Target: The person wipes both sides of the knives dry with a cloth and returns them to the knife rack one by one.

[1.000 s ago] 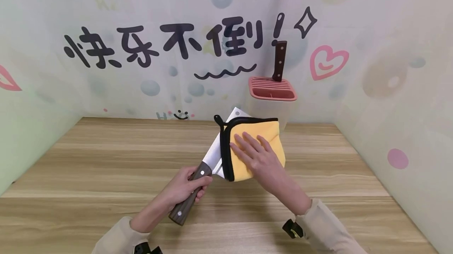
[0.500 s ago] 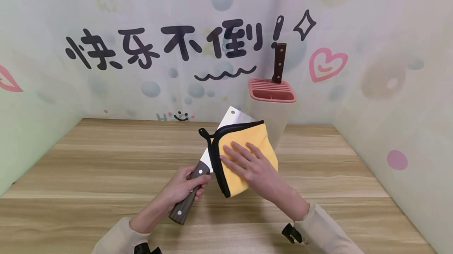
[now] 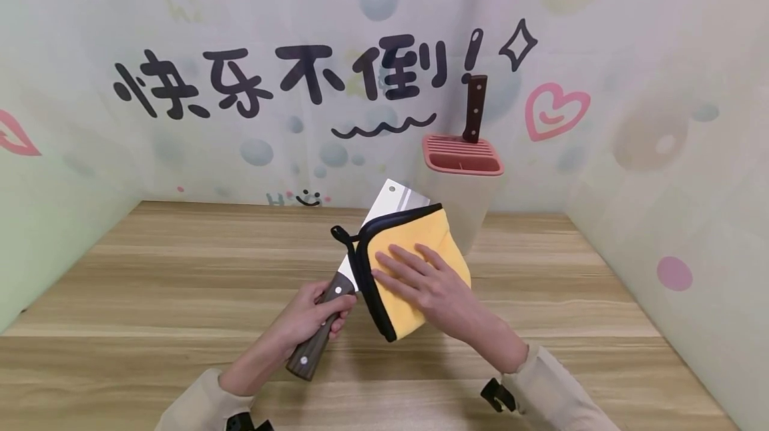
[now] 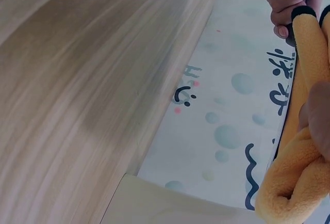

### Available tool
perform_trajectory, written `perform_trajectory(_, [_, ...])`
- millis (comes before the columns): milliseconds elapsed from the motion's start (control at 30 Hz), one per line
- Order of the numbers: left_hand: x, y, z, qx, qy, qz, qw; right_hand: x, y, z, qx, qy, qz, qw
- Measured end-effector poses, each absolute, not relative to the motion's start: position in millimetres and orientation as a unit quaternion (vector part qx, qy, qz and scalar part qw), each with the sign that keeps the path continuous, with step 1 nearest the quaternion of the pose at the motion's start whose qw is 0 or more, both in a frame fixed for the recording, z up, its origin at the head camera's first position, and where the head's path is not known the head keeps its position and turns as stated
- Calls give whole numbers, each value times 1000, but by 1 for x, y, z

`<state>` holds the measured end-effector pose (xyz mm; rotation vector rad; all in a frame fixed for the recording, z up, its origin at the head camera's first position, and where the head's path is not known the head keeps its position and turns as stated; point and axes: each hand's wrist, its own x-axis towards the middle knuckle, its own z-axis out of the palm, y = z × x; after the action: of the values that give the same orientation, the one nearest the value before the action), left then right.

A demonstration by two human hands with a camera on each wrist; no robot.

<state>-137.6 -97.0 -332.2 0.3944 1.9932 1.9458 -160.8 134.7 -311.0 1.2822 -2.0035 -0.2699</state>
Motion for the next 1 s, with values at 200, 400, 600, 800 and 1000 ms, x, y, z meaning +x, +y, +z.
perform_trajectory(200, [-138,-97,-332,137,687,693,168,-162,139,-310,506,-774,-99,368])
perform_trajectory(400, [-139,-99,-331,134,680,700,170,-164,143,-307,497,-781,-90,367])
perform_trajectory(600, [-138,-100,-330,141,682,698,166,-168,147,-305,480,-790,-81,372])
perform_trajectory(800, [-138,-102,-331,150,687,690,171,-173,150,-305,463,-805,-73,364])
perform_trajectory(1000, [-139,-105,-332,162,690,683,177,-177,155,-303,448,-822,-56,347])
